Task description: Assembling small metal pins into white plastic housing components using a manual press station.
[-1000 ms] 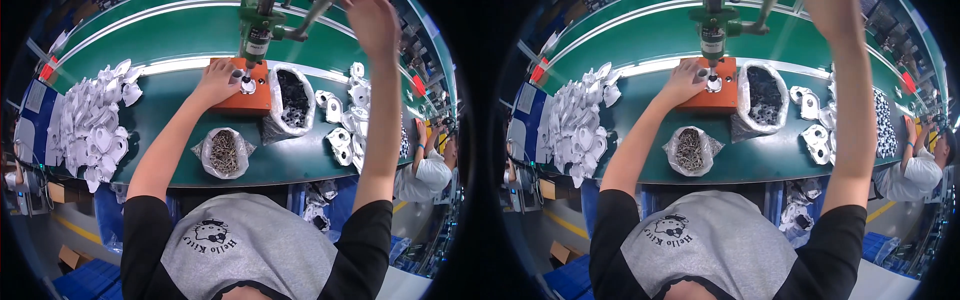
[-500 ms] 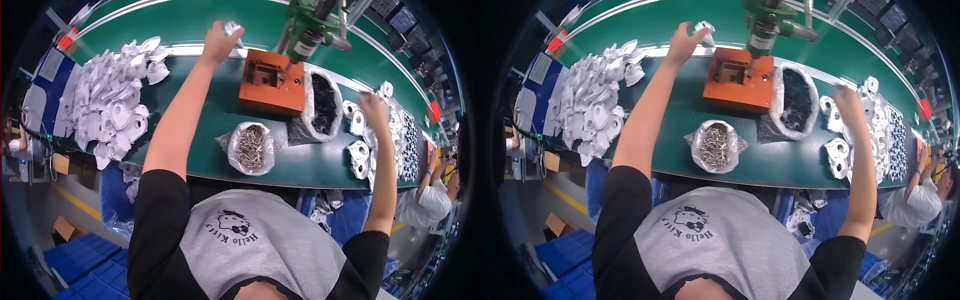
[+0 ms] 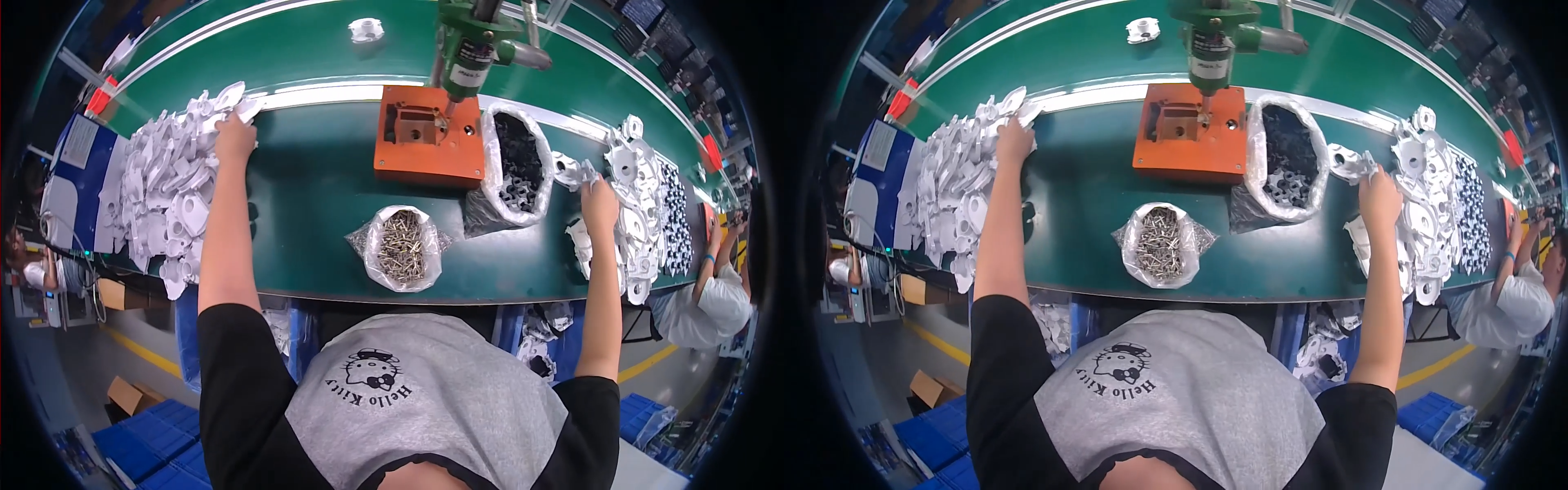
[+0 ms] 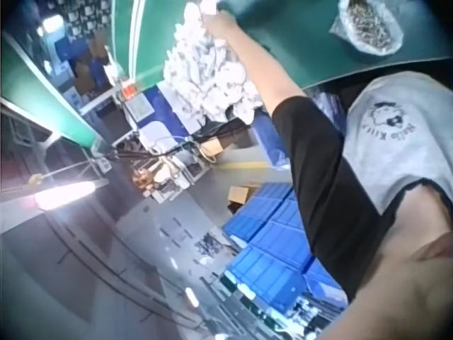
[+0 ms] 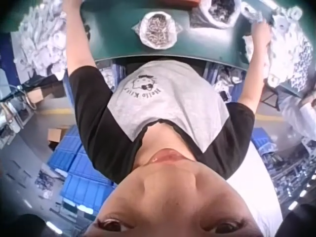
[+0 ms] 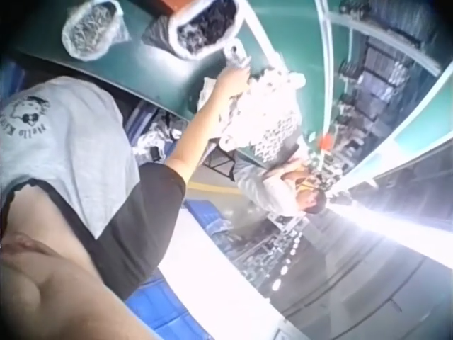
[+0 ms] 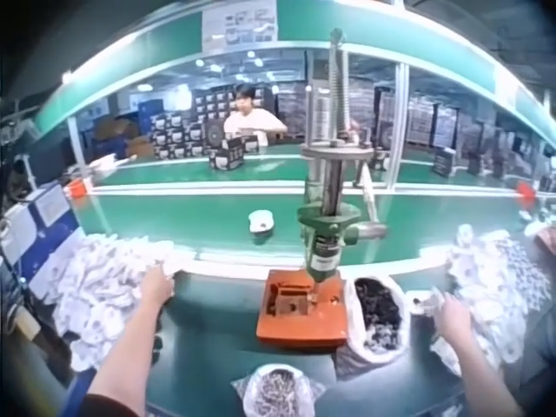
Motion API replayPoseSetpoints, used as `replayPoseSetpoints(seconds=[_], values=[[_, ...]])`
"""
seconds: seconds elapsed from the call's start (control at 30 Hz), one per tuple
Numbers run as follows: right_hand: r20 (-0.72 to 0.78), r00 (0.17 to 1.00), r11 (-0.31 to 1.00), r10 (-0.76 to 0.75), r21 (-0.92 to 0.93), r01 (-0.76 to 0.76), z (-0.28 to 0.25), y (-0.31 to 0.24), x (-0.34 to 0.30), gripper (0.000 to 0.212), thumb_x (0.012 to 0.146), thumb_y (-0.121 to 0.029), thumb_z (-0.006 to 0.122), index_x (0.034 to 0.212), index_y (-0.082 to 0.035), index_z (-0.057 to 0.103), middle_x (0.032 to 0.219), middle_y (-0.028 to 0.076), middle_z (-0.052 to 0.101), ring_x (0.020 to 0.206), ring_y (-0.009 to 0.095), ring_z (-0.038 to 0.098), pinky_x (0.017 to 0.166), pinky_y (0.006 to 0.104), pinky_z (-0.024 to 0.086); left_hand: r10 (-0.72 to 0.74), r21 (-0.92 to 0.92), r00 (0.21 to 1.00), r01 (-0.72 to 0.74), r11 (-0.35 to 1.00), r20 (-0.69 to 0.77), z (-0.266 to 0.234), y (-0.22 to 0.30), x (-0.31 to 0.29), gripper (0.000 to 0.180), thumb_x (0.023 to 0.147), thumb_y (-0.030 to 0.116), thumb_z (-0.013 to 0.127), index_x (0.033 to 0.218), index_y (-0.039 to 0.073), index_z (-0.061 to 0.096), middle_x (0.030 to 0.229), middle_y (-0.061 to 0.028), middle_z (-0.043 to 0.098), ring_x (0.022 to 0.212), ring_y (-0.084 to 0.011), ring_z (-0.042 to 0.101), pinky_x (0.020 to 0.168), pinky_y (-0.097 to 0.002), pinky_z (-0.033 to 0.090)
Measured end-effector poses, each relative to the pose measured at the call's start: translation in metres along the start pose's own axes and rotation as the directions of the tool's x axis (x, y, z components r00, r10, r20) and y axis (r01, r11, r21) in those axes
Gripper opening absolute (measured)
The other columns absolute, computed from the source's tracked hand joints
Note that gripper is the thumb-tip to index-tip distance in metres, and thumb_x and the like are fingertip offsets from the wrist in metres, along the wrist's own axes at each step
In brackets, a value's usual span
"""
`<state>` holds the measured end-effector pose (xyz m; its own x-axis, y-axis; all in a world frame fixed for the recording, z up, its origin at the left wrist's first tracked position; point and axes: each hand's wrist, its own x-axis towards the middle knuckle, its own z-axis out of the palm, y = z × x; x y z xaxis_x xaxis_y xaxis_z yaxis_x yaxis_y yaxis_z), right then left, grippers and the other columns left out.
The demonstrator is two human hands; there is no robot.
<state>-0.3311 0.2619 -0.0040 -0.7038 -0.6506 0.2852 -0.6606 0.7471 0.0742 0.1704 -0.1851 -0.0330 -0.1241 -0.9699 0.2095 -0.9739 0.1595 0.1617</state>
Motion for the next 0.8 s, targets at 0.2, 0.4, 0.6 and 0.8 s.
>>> replayPoseSetpoints(seconds=[0.2,0.4,0.6,0.8], values=[[-0.157,0.958,0.878,0.238,0.456,-0.144,-0.031,-0.014,-0.025,0.037,0.09,-0.028,0.06,0.075,0.005,0.059,0.067,0.015,0.06,0.057,0.029,0.057,0.054,0.0378,0.042,0.123,-0.08,0.984,-0.133,0.988,-0.128,0.006,-0.021,-0.01,0.028,0.08,0.016,0.059,0.102,-0.002,0.054,0.09,-0.0227,0.063,0.085,-0.0403,0.061,0.076,-0.05,0.048],[0.383,0.921,-0.224,0.067,0.906,-0.36,-0.041,-0.075,-0.087,0.018,0.086,-0.015,0.06,0.091,0.002,0.061,0.069,0.005,0.061,0.047,0.012,0.054,0.039,0.0268,0.04,0.169,-0.868,0.972,0.063,0.492,0.166,-0.088,0.049,-0.142,0.025,0.085,0.011,0.062,0.105,0.0,0.052,0.091,-0.0121,0.06,0.078,-0.0157,0.061,0.07,-0.0262,0.048],[0.321,0.729,-0.44,-0.605,0.629,-0.641,-0.062,-0.161,-0.12,0.035,0.084,-0.007,0.066,0.116,0.006,0.058,0.124,0.008,0.054,0.107,0.018,0.058,0.089,0.0325,0.049,0.477,-0.984,0.87,-0.043,-0.175,-0.123,-0.096,0.117,-0.232,0.028,0.074,-0.01,0.062,0.095,0.002,0.049,0.114,-0.0099,0.047,0.107,-0.0168,0.051,0.093,-0.0318,0.043],[0.166,0.629,-0.457,-0.76,0.552,-0.698,-0.087,-0.191,-0.116,0.035,0.087,-0.015,0.066,0.117,0.004,0.06,0.13,0.005,0.048,0.115,0.016,0.051,0.098,0.0336,0.041,0.622,-0.928,0.772,0.123,-0.351,-0.133,-0.105,0.141,-0.262,0.024,0.075,0.0,0.071,0.088,0.003,0.05,0.115,-0.014,0.047,0.103,-0.0187,0.049,0.093,-0.0322,0.04]])
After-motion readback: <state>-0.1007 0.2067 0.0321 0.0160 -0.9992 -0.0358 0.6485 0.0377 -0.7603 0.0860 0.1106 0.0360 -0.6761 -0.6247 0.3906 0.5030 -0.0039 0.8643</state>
